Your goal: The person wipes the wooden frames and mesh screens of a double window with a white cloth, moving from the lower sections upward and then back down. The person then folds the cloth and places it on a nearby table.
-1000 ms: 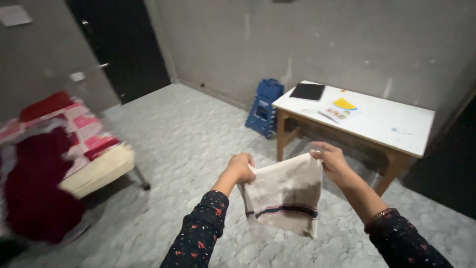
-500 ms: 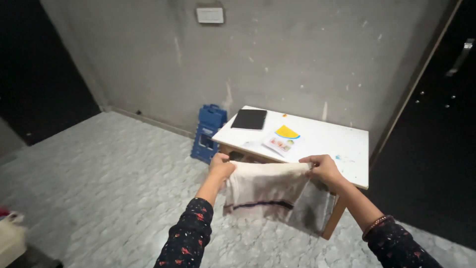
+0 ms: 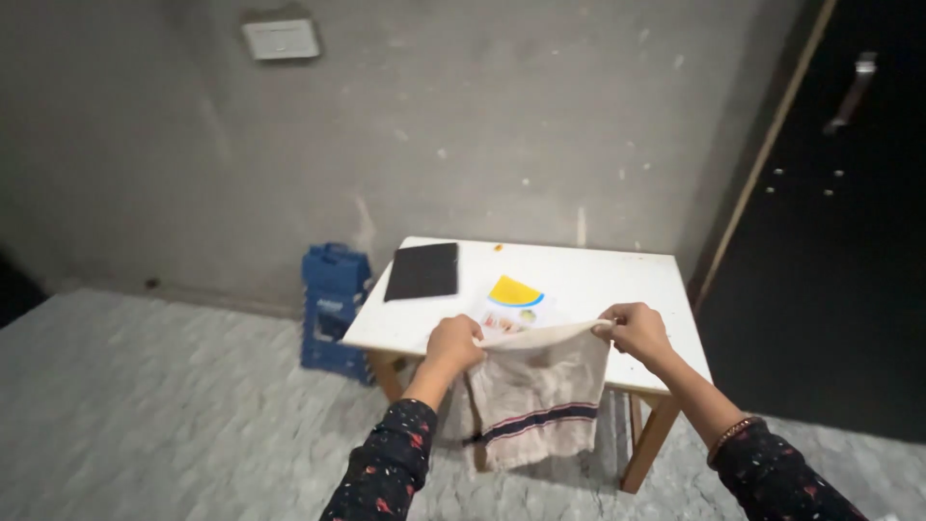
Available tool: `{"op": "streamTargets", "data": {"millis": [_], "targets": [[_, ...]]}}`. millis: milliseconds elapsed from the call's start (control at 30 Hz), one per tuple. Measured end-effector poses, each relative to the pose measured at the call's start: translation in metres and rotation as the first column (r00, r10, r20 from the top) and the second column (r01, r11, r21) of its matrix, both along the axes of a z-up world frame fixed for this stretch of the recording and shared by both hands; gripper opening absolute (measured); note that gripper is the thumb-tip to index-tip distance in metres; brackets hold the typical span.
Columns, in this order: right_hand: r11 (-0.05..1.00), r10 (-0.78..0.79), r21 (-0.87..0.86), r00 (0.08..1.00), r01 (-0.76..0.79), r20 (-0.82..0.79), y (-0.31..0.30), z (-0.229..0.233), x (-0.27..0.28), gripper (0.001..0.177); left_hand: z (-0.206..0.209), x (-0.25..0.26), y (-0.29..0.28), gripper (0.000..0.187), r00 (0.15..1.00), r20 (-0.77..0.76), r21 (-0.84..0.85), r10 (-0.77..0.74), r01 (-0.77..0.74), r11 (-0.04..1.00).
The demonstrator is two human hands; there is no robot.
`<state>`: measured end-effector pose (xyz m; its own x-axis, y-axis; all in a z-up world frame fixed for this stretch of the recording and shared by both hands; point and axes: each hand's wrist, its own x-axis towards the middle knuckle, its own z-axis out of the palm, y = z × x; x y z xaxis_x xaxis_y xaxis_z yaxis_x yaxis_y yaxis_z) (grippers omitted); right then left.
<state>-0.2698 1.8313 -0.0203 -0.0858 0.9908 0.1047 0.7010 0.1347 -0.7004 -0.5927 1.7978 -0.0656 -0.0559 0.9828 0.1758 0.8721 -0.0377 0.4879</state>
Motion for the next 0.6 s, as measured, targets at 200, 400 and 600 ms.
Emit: {"op": "streamTargets", "data": {"millis": [200, 400, 600], "targets": [[0.978, -0.190, -0.118, 0.961, 0.169, -0.200, 0.070, -0.006, 0.023, 0.020, 0.027, 0.038, 0.096, 0.027, 0.984, -0.164, 0.008, -0.065, 0.067, 0.998], [0.933, -0.358, -0.192, 0.841, 0.305, -0.406, 0.144, -0.013, 0.060, 0.018, 0.041, 0.079, 0.199, 0.026, 0.991, -0.078, -0.082, -0.106, 0.100, 0.992], [0.904, -0.425, -0.160, 0.809, 0.396, -0.406, 0.220, -0.010, 0.096, 0.024, 0.029, 0.128, 0.288, 0.022, 0.998, 0.046, -0.034, -0.036, 0.038, 0.999]]}}
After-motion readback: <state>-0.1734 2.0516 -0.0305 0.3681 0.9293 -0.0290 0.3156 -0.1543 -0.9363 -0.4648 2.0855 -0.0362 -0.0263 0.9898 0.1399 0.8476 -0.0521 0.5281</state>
